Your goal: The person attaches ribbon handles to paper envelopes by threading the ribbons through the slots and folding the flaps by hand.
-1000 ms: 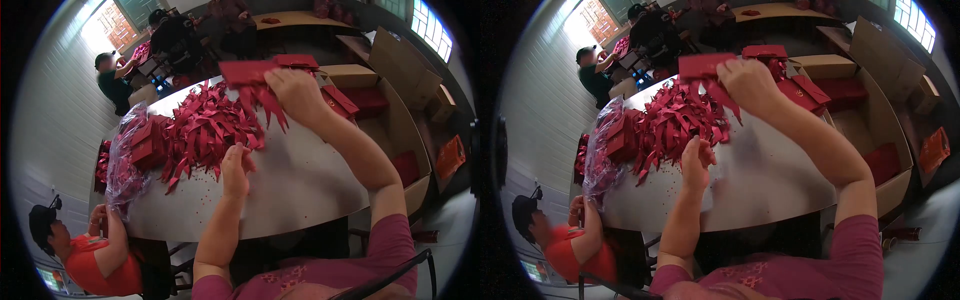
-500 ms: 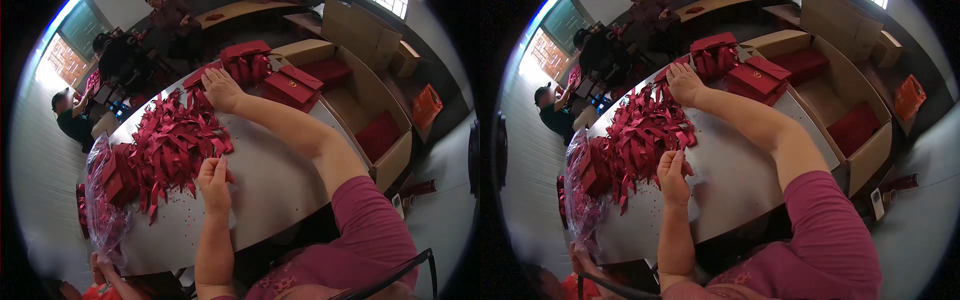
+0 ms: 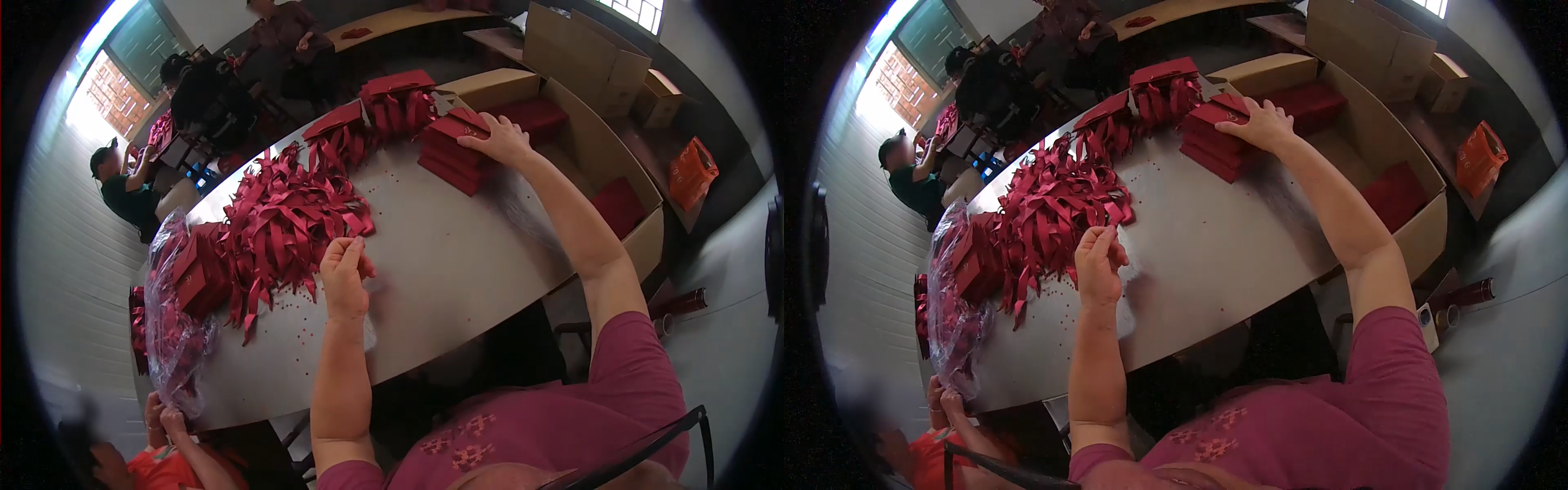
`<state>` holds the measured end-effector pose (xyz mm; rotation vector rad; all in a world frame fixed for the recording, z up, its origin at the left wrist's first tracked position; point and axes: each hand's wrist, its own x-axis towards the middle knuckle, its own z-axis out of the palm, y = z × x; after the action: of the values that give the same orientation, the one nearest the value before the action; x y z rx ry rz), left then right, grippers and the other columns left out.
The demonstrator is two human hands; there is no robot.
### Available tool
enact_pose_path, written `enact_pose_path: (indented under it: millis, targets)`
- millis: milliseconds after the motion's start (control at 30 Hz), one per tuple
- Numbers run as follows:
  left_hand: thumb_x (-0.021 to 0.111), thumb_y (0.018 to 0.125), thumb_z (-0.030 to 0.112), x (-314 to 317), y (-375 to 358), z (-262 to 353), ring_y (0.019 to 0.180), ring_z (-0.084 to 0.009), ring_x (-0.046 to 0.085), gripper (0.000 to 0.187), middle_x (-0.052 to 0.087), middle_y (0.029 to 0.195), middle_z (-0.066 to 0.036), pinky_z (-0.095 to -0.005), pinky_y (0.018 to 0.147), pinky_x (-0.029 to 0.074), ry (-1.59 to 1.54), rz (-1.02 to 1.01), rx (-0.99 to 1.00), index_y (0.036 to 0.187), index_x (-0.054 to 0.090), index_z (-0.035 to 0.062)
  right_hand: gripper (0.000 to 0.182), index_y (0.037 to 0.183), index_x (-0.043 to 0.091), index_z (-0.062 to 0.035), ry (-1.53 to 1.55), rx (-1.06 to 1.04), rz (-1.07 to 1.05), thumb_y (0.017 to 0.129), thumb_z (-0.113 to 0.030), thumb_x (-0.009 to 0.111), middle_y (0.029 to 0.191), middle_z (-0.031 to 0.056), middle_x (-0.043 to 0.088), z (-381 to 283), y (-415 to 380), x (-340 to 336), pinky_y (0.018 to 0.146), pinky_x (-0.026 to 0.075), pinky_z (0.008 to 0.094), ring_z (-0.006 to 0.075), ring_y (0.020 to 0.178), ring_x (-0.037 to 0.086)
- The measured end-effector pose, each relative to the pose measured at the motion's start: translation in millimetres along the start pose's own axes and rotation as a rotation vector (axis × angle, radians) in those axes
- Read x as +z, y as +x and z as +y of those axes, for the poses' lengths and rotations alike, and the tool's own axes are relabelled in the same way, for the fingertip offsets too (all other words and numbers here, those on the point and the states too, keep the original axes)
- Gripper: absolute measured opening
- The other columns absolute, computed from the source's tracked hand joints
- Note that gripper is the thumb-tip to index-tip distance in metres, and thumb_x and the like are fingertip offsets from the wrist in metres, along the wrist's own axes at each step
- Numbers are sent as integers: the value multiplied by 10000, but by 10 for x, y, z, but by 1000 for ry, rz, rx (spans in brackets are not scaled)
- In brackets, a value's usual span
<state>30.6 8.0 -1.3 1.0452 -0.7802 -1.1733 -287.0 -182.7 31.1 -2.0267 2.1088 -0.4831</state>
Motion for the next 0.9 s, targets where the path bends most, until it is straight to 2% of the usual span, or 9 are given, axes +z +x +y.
enact_pose_path:
  millis: [167,300,433,533,633,700,800,867,900]
  targets:
    - [613,923,153,-14,34,-20,509,-86,474,121,520,629,13,-238,484,399,-38,29,-47,838,573,79,931,1378,476,-142,14,53,-64,706,-771,618,1391,194,475,-8,105,-111,1054,340,544,396,1299,431]
    - [624,913,167,15,-10,-15,534,-77,484,127,519,641,19,-238,494,403,23,-72,-99,839,574,77,758,1232,537,-113,89,-50,-28,710,-631,722,1218,158,621,236,447,114,951,437,477,339,1153,584]
    - [629,915,176,31,-5,-120,544,-78,501,126,528,663,20,-229,499,407,95,-171,-135,863,579,72,642,1236,512,-92,-75,-33,108,794,-527,677,1148,147,658,7,124,-111,942,429,477,316,1129,601]
    - [629,925,199,115,-71,-116,548,-85,522,138,550,697,9,-239,488,423,106,-221,-168,887,584,74,549,1194,509,-79,-255,-134,416,841,-476,644,1090,169,661,-105,-199,-247,893,458,475,338,1031,634]
    - [625,933,243,239,-163,-26,566,-91,539,186,557,729,4,-244,506,447,98,-152,-206,926,592,60,513,1166,506,-68,-93,-232,416,866,-468,623,1054,194,645,-392,-798,-331,820,496,482,368,949,649]
    - [618,940,265,280,-205,12,574,-93,547,217,560,745,3,-247,519,461,93,-79,-223,957,598,49,506,1177,504,-69,-130,-342,363,871,-456,619,1027,166,644,-517,-1164,-144,804,497,479,377,951,638]
    - [672,896,314,256,-218,-54,608,-141,578,351,590,780,-32,-292,564,494,309,-28,-184,1051,588,10,463,1070,561,-46,-236,-402,-28,869,-458,626,979,180,631,-800,-1701,22,762,508,479,399,861,641]
    - [753,812,324,165,-185,-252,672,-189,602,502,619,838,-85,-337,620,505,940,-56,222,1125,563,-20,374,950,616,-46,-238,-534,-46,875,-412,630,931,178,631,-844,-1853,144,728,505,482,395,830,639]
    - [815,727,304,198,-211,-177,770,-261,631,579,639,871,-133,-380,680,506,904,-59,178,1137,560,-15,374,950,616,-46,-242,-540,-53,875,-412,630,931,178,631,-894,-1843,118,728,505,482,395,830,639]
